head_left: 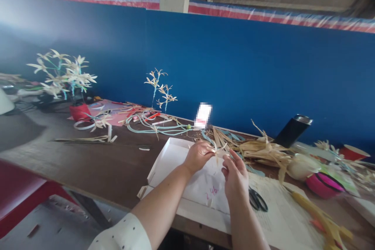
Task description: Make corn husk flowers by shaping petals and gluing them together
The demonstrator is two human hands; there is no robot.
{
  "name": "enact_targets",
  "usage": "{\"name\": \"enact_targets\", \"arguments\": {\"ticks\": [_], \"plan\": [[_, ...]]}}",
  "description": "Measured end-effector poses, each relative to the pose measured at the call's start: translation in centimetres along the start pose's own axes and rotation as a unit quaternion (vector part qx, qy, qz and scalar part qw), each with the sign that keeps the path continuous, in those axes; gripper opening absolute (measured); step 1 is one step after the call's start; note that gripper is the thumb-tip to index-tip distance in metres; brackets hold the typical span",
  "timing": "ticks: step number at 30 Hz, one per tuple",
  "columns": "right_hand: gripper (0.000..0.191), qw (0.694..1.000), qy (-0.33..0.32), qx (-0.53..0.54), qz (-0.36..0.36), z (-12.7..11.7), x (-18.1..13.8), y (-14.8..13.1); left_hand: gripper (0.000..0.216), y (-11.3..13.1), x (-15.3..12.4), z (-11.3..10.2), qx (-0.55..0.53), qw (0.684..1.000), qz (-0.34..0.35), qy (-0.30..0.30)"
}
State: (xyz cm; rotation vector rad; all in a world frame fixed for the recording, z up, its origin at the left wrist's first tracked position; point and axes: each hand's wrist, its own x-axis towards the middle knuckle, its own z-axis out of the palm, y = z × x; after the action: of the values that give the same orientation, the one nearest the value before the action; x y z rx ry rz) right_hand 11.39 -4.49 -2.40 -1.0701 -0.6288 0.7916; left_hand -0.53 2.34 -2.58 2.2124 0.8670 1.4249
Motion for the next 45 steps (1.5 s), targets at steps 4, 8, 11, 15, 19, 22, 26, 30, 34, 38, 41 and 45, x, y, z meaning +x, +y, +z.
{"name": "enact_targets", "arguments": {"ticks": [4,8,11,15,19,22,26,30,34,38,41,45], "plan": [[0.048,0.998,0.044,-0.028,-0.032,-1.0,-0.4,-1.4,0.005,-0.6,0.0,0.2,-0.004,0.999,-0.021,0.040],[0.048,0.972,0.026,-0.199,-0.120,-4.3,-0.9,-4.8,0.005,-0.8,0.1,0.3,-0.023,0.998,-0.025,0.059],[0.059,0.932,-0.004,-0.347,-0.104,-7.9,-0.6,-6.7,0.005,-0.7,0.2,0.2,-0.051,0.996,-0.021,0.063],[0.069,0.882,0.015,-0.458,-0.109,-11.5,-0.5,-7.5,0.007,-0.7,0.4,0.1,-0.119,0.988,-0.048,0.085],[0.078,0.839,0.060,-0.527,-0.123,-12.8,-0.9,-6.9,0.017,-0.8,0.5,-0.2,-0.204,0.971,-0.098,0.075],[0.070,0.806,0.013,-0.583,-0.101,-13.4,-0.5,-5.4,0.023,-0.7,0.6,-0.3,-0.254,0.954,-0.141,0.070],[0.052,0.737,-0.078,-0.668,-0.067,-14.1,0.5,-3.5,0.029,-0.6,0.7,-0.4,-0.299,0.936,-0.172,0.065],[0.050,0.686,-0.121,-0.717,-0.040,-14.2,1.3,-3.6,0.029,-0.4,0.8,-0.5,-0.300,0.941,-0.147,0.057],[0.047,0.658,-0.137,-0.740,-0.031,-14.3,2.1,-4.1,0.026,-0.2,0.8,-0.5,-0.275,0.951,-0.134,0.047],[0.052,0.652,-0.162,-0.740,-0.013,-13.5,2.5,-4.8,0.023,-0.3,0.7,-0.6,-0.264,0.955,-0.130,0.040],[0.059,0.696,-0.187,-0.693,0.032,-13.1,2.0,-5.9,0.024,-0.4,0.7,-0.7,-0.258,0.956,-0.135,0.037],[0.065,0.788,-0.214,-0.571,0.085,-14.7,1.0,-7.0,0.023,-0.6,0.7,-0.5,-0.244,0.959,-0.140,0.038]]}}
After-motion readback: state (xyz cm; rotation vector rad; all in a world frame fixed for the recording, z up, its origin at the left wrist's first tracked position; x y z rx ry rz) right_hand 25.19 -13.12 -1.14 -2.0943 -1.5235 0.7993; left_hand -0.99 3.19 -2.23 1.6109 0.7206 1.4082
